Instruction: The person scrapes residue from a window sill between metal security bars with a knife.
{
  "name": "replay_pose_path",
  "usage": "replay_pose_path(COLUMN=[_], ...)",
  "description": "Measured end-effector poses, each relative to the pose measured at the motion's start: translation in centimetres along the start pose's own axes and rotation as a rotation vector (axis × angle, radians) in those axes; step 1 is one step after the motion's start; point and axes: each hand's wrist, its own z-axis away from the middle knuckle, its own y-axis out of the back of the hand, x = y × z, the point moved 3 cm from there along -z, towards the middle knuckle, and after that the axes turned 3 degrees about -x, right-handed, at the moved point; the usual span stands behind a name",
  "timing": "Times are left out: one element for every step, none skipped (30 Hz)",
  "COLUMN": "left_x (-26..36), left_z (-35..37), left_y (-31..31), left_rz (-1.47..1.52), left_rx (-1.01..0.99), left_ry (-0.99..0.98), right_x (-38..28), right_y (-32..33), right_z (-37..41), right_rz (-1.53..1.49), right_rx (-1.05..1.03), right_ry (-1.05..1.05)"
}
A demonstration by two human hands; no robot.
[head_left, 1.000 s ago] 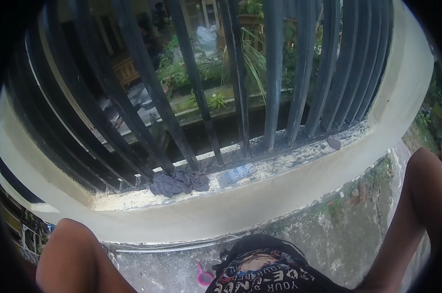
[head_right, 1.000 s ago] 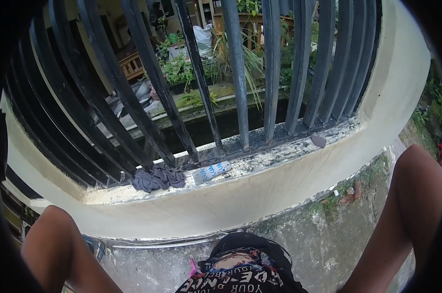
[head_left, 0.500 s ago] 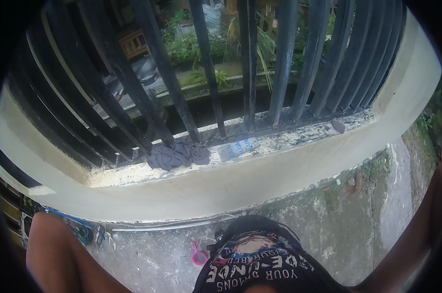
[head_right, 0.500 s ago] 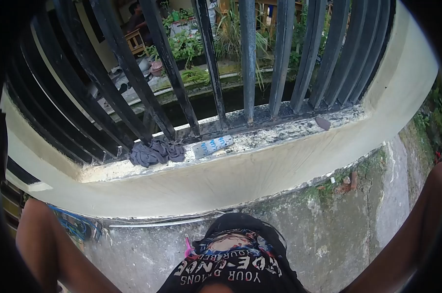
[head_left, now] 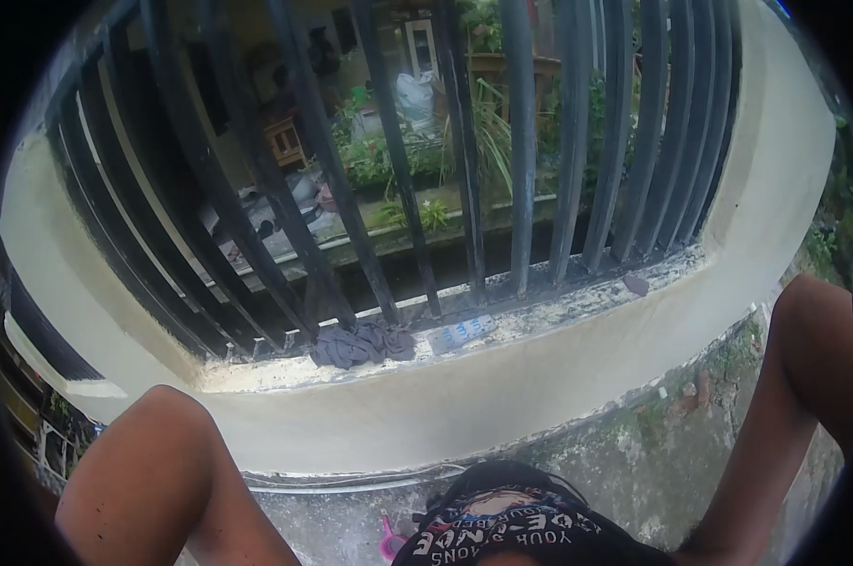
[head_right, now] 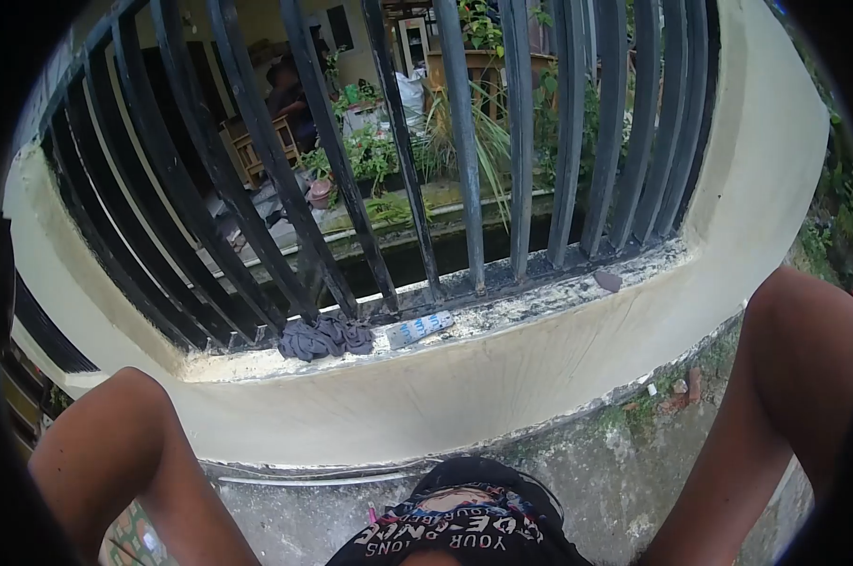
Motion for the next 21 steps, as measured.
replay_pose_path(left_x=[0.2,0.4,0.5,0.7,1.0,1.3,1.6,1.8,1.9,2.1,2.4,2.4,2.3,2.6,3.1,3.6,4.1,4.5,5.0,5.4,6.1], left_z=[0.1,0.2,0.2,0.0,-0.4,-0.4,-0.4,-0.5,-0.6,-0.8,-0.9,-0.7,-1.3,-1.8,-2.0,-1.9,-2.1,-2.1,-2.1,-2.2,-2.1], left_y=[0.1,0.2,0.1,0.3,0.5,0.8,1.1,1.3,1.4,1.6,1.8,1.7,1.7,1.6,1.9,2.5,2.6,2.6,2.4,2.1,1.6], left_rz=[0.006,0.014,0.019,0.024,0.025,0.023,0.02,0.016,0.017,0.021,0.024,0.03,0.036,0.038,0.046,0.053,0.064,0.073,0.083,0.098,0.113], left_rx=[0.015,0.016,0.018,0.033,0.041,0.041,0.047,0.051,0.058,0.071,0.083,0.091,0.09,0.095,0.109,0.132,0.164,0.187,0.206,0.221,0.224], left_ry=[-0.002,-0.002,-0.004,-0.011,-0.011,-0.022,-0.026,-0.03,-0.036,-0.047,-0.052,-0.054,-0.041,-0.054,-0.065,-0.079,-0.093,-0.103,-0.113,-0.112,-0.12], right_x=[-0.5,-0.6,-0.7,-1.0,-1.5,-1.7,-1.9,-2.0,-2.2,-2.5,-2.8,-2.9,-2.8,-2.7,-3.3,-3.9,-4.5,-4.8,-4.7,-4.2,-2.8], right_y=[0.0,0.1,0.4,0.6,0.8,1.0,1.1,1.2,1.4,1.5,1.7,1.7,1.7,1.7,1.9,1.8,1.6,1.2,0.6,0.1,-1.5], right_z=[-0.3,0.0,0.1,0.0,-0.1,-0.1,0.0,-0.1,0.0,0.1,0.2,0.3,0.4,0.7,0.6,1.0,1.7,2.6,3.8,4.7,6.0], right_rz=[-0.007,-0.019,-0.021,-0.031,-0.051,-0.071,-0.084,-0.096,-0.102,-0.11,-0.116,-0.118,-0.119,-0.134,-0.149,-0.18,-0.21,-0.242,-0.269,-0.289,-0.287], right_rx=[0.001,0.004,0.013,0.018,0.023,0.032,0.035,0.038,0.039,0.042,0.044,0.039,0.03,0.028,0.027,0.027,0.024,0.024,0.014,0.0,-0.034], right_ry=[0.005,0.004,0.005,0.019,0.029,0.029,0.034,0.034,0.036,0.041,0.048,0.052,0.039,0.037,0.041,0.042,0.049,0.054,0.044,0.011,-0.045])
